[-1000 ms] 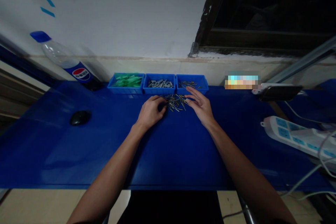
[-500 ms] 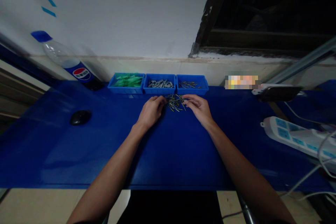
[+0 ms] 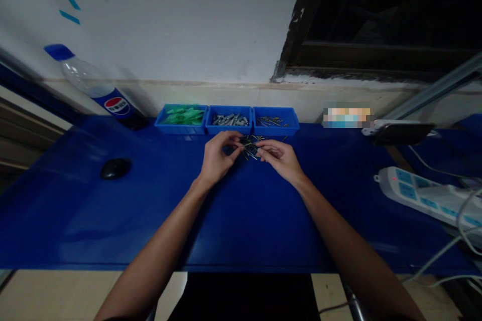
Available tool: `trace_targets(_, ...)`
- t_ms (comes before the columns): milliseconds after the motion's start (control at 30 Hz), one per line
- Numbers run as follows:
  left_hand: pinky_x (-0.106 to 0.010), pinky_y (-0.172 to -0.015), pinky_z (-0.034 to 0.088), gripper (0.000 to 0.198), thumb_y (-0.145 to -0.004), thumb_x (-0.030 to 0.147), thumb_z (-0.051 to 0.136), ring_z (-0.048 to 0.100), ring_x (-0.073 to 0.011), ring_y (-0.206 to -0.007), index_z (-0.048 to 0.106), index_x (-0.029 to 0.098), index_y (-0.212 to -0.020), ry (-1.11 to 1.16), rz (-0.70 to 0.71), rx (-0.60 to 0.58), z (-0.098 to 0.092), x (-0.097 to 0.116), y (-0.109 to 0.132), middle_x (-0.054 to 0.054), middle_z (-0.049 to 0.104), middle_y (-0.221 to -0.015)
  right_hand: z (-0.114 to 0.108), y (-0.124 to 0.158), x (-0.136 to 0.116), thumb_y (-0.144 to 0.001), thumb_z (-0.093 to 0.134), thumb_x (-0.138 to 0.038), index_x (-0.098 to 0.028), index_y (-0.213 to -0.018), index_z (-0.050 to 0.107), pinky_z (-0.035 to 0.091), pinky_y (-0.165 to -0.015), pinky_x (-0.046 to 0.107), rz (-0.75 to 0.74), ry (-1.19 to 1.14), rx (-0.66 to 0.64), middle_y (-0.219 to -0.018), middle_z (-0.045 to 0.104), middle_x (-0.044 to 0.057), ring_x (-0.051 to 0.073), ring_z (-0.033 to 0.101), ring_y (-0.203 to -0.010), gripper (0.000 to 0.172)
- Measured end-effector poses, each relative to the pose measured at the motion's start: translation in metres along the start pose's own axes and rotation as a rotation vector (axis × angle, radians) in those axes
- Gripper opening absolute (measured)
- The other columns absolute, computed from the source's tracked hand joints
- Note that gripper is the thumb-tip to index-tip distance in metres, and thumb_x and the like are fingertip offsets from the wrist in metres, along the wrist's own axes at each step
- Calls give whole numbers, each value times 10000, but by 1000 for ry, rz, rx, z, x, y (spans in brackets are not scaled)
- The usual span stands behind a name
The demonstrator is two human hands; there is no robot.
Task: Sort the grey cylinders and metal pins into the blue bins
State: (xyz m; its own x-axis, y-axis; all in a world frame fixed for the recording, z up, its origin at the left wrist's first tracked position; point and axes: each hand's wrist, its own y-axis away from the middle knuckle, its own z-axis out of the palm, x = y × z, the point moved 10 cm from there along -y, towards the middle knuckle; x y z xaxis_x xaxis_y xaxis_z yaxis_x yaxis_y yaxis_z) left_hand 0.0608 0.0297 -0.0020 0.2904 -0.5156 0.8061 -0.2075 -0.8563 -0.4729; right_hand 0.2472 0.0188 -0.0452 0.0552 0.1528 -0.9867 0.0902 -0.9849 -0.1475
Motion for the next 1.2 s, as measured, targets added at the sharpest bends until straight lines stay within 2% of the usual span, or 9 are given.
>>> trace_targets(100,-316,-846,656,252,-891,190,754,769,-167,-862,695,173,-1136,-6,34,-51,8,7,2,-82,752,-1081,6,0,2,-799,846,-438,-223,-1088,798,598,-703,344,13,-40,-44,-860,809,47,181,737,-709,363)
trace_targets(267,-307,-850,640,233,-902,192,760,759,-159,-855,696,179,-1126,-69,84,-106,15,15,4,-71,764,-1062,7,0,8,-764,872,-482,-228,-973,828,625,-691,361,45,-60,-61,-846,811,54,199,753,-725,332)
trace_targets(400,-365,-928,616,286,-917,191,748,741,-202,-981,692,189,-1197,-231,111,-173,18,14,5,-77,756,-1097,-3,-3,7,-783,861,-462,-222,-983,831,652,-774,413,22,-41,13,-894,822,72,228,774,-793,314)
trace_targets(467,-421,-1007,592,281,-946,198,705,719,-239,-1100,698,190,-1227,-338,92,-207,18,6,5,-102,743,-1195,-13,-6,0,-799,851,-421,-246,-1130,810,647,-890,454,-33,-24,80,-1071,822,85,249,777,-930,377)
trace_targets(567,-471,-1077,558,238,-970,177,646,692,-273,-1192,737,185,-1190,-452,71,-261,22,-6,7,-115,738,-1275,-21,-9,-9,-821,829,-337,-323,-1430,654,613,-1009,484,-113,7,117,-1436,689,81,269,726,-1155,633)
trace_targets(667,-481,-1065,562,227,-975,152,614,704,-287,-1166,765,173,-1143,-500,66,-297,25,-14,8,-113,761,-1245,-23,-9,-12,-837,804,-273,-356,-1538,538,596,-1045,488,-144,14,106,-1559,585,73,284,677,-1265,755)
trace_targets(767,-456,-1020,575,243,-972,119,584,725,-279,-1090,772,180,-1112,-510,58,-291,25,-17,8,-101,779,-1179,-24,-7,-10,-857,783,-265,-357,-1538,535,592,-1052,489,-133,20,104,-1549,593,74,287,680,-1265,731)
trace_targets(1000,-370,-890,568,245,-988,108,530,707,-243,-958,748,194,-1060,-487,36,-269,19,-20,7,-92,749,-1072,-22,-5,-12,-878,778,-329,-315,-1366,684,614,-986,487,-129,27,109,-1410,696,89,267,740,-1106,497)
trace_targets(1200,-383,-877,541,180,-1029,170,509,638,-260,-969,684,211,-1044,-551,63,-320,22,-19,6,-89,706,-1021,-21,-5,-10,-873,784,-375,-309,-1332,704,608,-975,480,-105,38,109,-1384,711,93,254,748,-1048,471)
